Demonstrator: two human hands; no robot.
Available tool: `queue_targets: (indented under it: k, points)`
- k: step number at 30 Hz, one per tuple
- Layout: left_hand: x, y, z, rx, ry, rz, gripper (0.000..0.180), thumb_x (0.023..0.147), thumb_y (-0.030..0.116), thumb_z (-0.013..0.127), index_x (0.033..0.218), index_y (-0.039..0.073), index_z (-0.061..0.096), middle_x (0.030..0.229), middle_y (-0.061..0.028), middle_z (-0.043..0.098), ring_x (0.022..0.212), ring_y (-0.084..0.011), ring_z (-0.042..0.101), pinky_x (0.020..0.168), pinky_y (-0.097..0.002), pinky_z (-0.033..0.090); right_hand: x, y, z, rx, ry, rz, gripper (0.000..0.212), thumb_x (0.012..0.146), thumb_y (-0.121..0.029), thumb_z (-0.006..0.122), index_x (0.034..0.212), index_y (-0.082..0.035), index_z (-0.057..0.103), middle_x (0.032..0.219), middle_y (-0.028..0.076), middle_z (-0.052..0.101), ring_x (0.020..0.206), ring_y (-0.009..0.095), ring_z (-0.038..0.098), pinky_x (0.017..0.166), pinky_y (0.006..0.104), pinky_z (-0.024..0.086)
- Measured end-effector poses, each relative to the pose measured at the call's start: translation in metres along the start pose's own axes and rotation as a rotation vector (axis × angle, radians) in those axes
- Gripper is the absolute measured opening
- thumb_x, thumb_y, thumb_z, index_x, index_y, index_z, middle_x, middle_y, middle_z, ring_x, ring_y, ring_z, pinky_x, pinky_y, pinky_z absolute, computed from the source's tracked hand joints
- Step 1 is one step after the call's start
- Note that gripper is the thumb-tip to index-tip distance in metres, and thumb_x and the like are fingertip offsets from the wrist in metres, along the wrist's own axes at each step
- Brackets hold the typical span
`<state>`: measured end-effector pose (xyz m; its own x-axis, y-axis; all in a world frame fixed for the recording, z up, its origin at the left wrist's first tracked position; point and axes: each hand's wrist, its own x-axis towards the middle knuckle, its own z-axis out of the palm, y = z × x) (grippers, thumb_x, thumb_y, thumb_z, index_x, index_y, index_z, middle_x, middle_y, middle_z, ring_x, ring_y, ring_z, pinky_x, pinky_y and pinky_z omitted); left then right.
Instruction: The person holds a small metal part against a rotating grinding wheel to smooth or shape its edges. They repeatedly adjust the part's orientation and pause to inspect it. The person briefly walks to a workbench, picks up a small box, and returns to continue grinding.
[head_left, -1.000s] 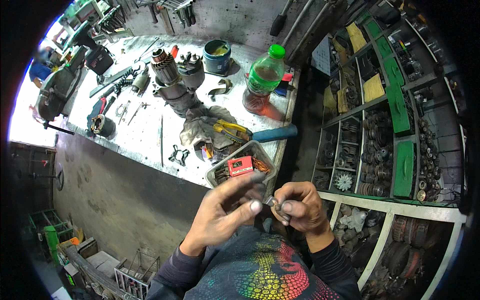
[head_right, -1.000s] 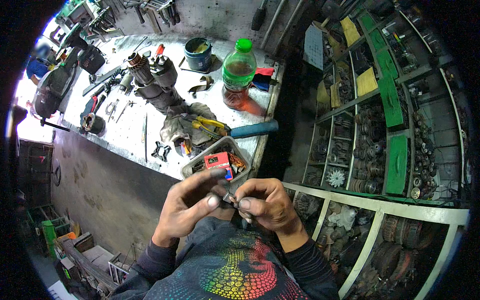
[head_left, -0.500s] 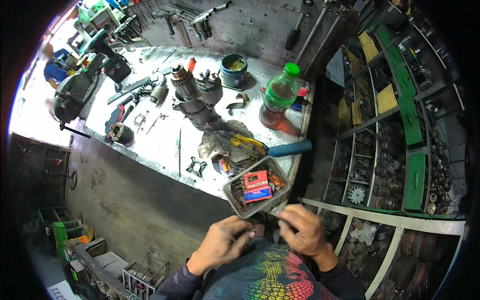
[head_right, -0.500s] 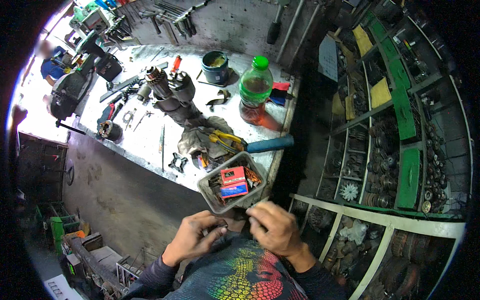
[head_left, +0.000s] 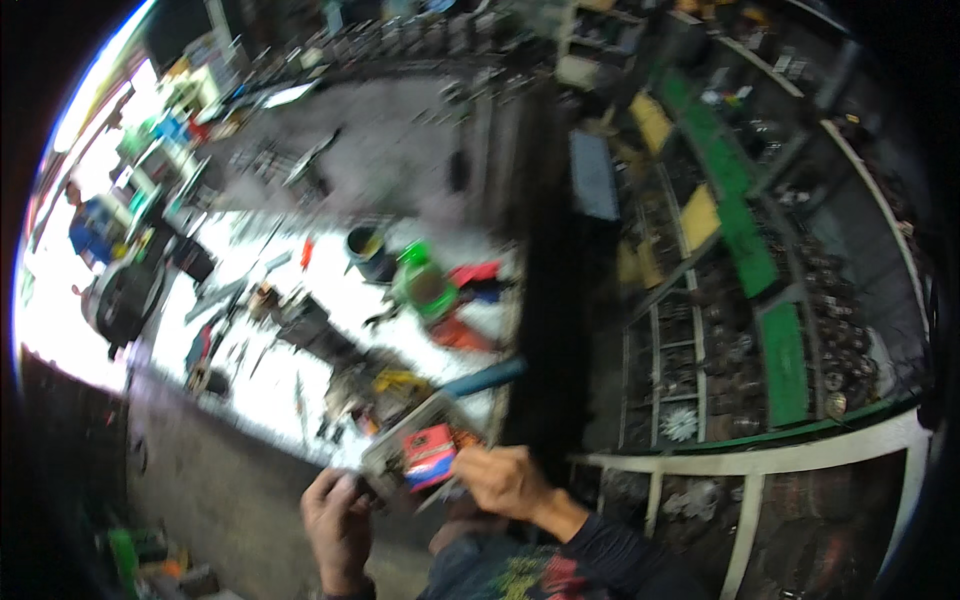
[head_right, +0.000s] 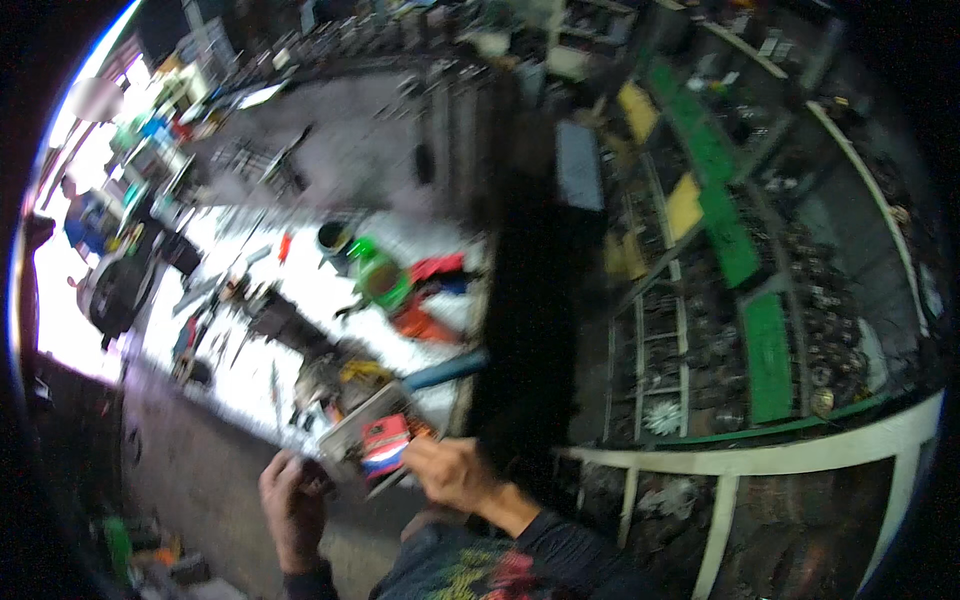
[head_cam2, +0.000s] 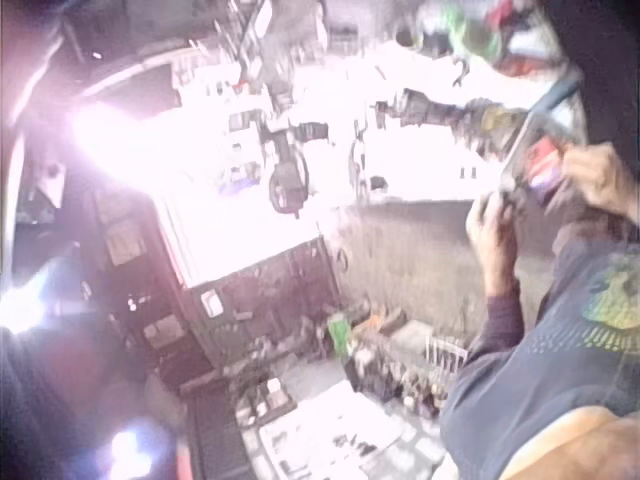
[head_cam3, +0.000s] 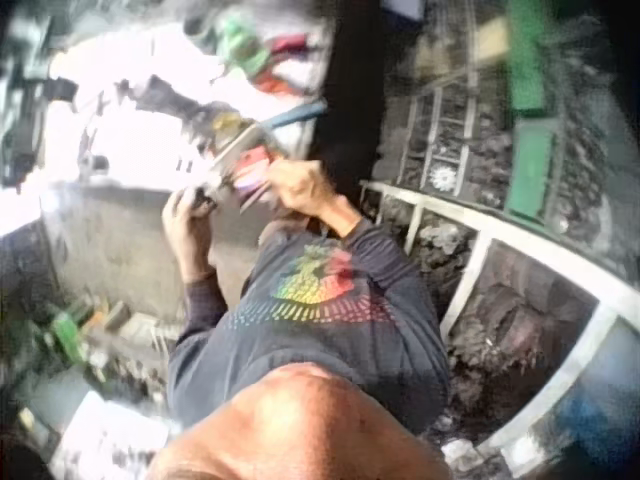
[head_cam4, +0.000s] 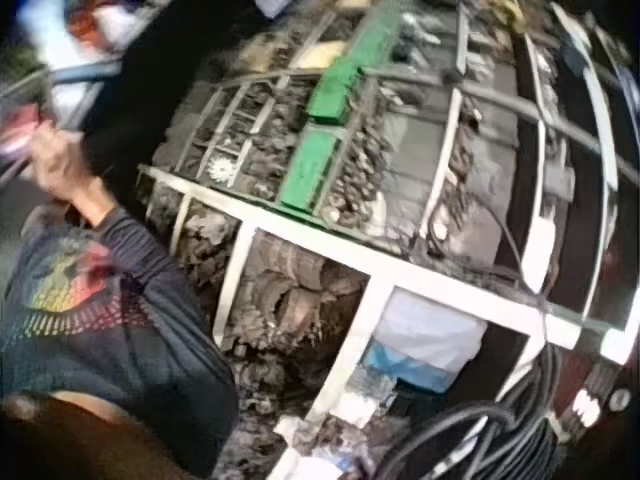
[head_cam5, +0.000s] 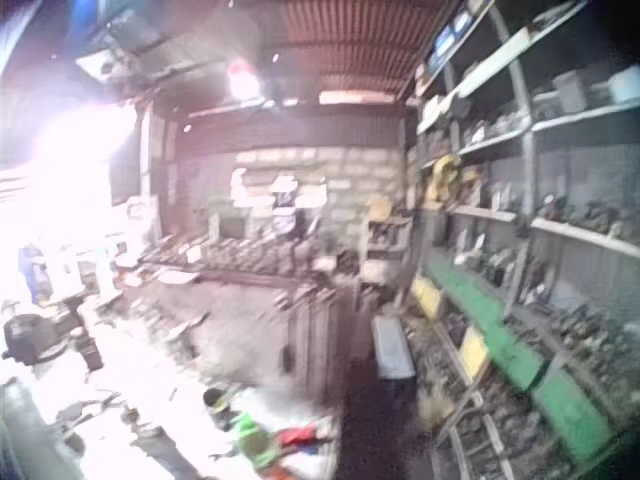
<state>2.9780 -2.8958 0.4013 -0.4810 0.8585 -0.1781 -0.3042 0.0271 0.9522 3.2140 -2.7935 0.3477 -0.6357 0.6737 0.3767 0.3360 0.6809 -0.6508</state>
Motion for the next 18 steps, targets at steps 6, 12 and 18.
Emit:
queue_targets:
  k: [6,12,18]
  points:
    - [0.008,0.028,0.084,-0.394,-0.405,0.041,0.032,0.096,0.017,0.067,0.122,-0.001,0.064,0.113,-0.0118,0.063,0.099,-0.021,0.063,0.081,-0.0266,0.053,-0.006,0.001,-0.152,0.062,0.221,0.064,0.026,0.081,-0.001,0.072,0.106,-0.005,0.065,0.099,0.01,0.066,0.082,0.031,0.072,0.068,0.0391,0.059]
    - [0.006,-0.02,0.203,0.361,-0.345,0.628,0.023,0.101,0.014,0.063,0.119,-0.001,0.065,0.106,-0.011,0.067,0.076,-0.0164,0.064,0.067,-0.0278,0.055,0.001,0.009,-0.315,-0.352,0.518,0.126,0.027,0.081,-0.006,0.078,0.105,-0.007,0.066,0.103,0.01,0.068,0.09,0.034,0.071,0.074,0.0406,0.058]
    - [-0.017,-0.032,0.3,0.075,-0.641,-0.209,0.019,0.101,0.016,0.065,0.105,-0.002,0.071,0.08,-0.0045,0.067,0.067,-0.0119,0.062,0.058,-0.0253,0.05,0.032,0.023,-0.457,-0.651,0.864,0.112,0.03,0.079,-0.006,0.079,0.107,-0.005,0.07,0.101,0.012,0.069,0.096,0.035,0.068,0.081,0.0413,0.055]
